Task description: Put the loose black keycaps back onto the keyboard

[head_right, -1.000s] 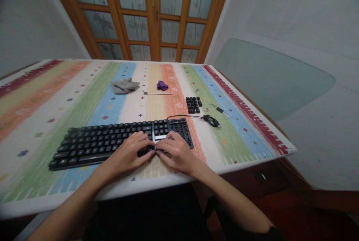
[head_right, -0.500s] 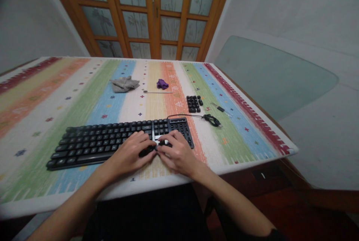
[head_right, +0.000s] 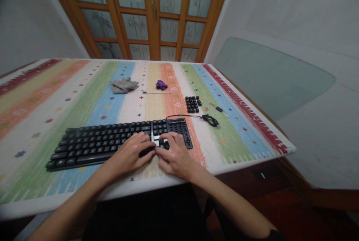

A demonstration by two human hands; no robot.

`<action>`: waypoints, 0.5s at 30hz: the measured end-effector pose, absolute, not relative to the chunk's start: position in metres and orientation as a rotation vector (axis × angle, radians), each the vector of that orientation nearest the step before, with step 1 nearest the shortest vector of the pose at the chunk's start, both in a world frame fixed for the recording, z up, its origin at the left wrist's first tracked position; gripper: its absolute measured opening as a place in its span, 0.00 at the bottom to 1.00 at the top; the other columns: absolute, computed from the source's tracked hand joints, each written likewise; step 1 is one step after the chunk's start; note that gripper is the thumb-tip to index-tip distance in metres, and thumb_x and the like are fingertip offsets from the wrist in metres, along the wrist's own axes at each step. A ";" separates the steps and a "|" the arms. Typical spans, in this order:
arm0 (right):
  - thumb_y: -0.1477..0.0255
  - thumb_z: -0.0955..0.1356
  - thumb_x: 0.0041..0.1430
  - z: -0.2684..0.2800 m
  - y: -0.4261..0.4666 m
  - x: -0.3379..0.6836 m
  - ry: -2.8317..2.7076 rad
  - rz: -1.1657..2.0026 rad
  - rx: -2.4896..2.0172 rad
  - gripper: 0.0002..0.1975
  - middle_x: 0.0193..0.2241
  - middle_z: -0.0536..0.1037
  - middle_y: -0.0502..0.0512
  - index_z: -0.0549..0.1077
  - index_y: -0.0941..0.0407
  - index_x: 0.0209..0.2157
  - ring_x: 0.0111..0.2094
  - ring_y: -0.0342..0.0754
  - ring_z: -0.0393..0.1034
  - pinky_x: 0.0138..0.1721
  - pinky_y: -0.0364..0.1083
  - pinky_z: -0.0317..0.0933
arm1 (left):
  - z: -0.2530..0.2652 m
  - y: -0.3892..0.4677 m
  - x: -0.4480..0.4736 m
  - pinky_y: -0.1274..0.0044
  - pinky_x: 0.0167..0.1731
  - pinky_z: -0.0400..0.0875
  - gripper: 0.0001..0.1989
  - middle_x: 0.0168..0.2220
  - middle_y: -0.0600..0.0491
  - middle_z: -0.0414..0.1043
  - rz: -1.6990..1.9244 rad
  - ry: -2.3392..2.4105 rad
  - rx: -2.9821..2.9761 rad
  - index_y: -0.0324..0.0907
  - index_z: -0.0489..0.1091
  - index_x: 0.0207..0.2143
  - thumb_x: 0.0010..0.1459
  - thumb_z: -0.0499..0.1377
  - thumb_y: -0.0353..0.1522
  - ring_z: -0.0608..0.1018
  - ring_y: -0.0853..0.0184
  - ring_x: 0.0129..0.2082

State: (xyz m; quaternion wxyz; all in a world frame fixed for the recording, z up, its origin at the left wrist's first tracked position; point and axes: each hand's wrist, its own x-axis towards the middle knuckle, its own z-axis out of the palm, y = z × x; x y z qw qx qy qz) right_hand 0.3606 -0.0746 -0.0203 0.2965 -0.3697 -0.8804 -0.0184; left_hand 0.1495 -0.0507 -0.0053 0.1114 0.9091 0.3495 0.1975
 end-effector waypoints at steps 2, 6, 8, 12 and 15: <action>0.75 0.69 0.56 -0.021 -0.075 0.360 -2.349 -0.032 -0.997 0.06 0.48 0.69 0.62 0.78 0.54 0.36 0.49 0.59 0.60 0.48 0.59 0.60 | -0.005 -0.051 0.151 0.69 0.39 0.64 0.07 0.35 0.50 0.71 0.565 1.032 2.680 0.42 0.74 0.40 0.64 0.56 0.32 0.70 0.61 0.38; 0.74 0.69 0.57 -0.018 -0.072 0.366 -2.305 0.063 -1.001 0.10 0.49 0.70 0.61 0.77 0.53 0.41 0.50 0.58 0.61 0.50 0.60 0.60 | -0.006 -0.051 0.153 0.68 0.40 0.64 0.05 0.35 0.50 0.71 0.579 1.079 2.658 0.41 0.72 0.37 0.61 0.57 0.30 0.70 0.61 0.38; 0.74 0.68 0.57 -0.015 -0.069 0.376 -2.237 0.124 -1.016 0.16 0.51 0.69 0.60 0.74 0.52 0.48 0.52 0.58 0.62 0.53 0.61 0.60 | -0.006 -0.052 0.152 0.68 0.41 0.64 0.05 0.36 0.50 0.70 0.604 1.090 2.650 0.41 0.72 0.37 0.61 0.57 0.31 0.70 0.61 0.38; 0.71 0.69 0.56 -0.011 -0.065 0.407 -2.071 0.210 -1.148 0.28 0.55 0.67 0.62 0.64 0.53 0.59 0.56 0.59 0.62 0.56 0.61 0.61 | -0.006 -0.055 0.150 0.67 0.43 0.64 0.05 0.37 0.50 0.70 0.628 1.092 2.662 0.41 0.71 0.38 0.63 0.57 0.32 0.70 0.61 0.39; 0.68 0.71 0.55 -0.018 -0.070 0.426 -2.026 0.243 -1.274 0.33 0.57 0.68 0.64 0.60 0.54 0.61 0.57 0.60 0.63 0.57 0.62 0.61 | -0.006 -0.056 0.150 0.67 0.44 0.64 0.07 0.37 0.50 0.70 0.645 1.092 2.691 0.42 0.72 0.41 0.64 0.56 0.34 0.70 0.60 0.40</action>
